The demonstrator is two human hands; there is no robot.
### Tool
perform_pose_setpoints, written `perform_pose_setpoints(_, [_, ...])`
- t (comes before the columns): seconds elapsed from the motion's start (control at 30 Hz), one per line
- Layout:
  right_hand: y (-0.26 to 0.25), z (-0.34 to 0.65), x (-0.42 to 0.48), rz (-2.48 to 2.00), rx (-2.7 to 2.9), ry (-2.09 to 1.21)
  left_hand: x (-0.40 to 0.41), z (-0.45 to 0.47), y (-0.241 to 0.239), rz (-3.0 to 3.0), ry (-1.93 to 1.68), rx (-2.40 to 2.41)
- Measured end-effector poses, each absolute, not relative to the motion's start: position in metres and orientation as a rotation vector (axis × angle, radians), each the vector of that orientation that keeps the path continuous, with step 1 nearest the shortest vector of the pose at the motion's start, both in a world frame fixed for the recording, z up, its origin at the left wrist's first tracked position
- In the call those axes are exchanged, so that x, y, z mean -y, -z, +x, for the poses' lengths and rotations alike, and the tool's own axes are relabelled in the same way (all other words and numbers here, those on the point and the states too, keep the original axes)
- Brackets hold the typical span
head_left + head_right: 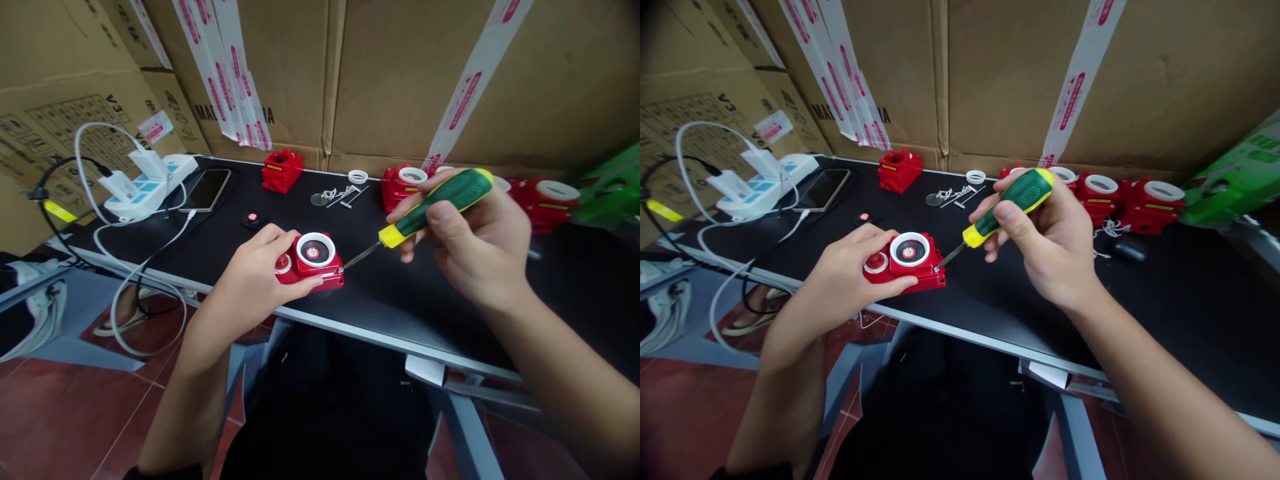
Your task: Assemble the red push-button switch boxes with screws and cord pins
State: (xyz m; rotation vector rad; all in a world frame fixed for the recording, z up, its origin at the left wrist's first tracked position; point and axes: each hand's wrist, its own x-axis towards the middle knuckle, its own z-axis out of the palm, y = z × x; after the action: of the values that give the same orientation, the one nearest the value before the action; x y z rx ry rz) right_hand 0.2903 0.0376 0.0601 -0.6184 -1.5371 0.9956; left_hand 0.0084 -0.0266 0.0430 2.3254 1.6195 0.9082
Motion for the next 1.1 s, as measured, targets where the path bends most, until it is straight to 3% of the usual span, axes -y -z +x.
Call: perform_pose_setpoints(1.1, [-0.066, 0.293, -0.031, -0.500, 1.691, -0.993, 0.026, 0.005, -0.038, 2.404, -0.914, -1.617])
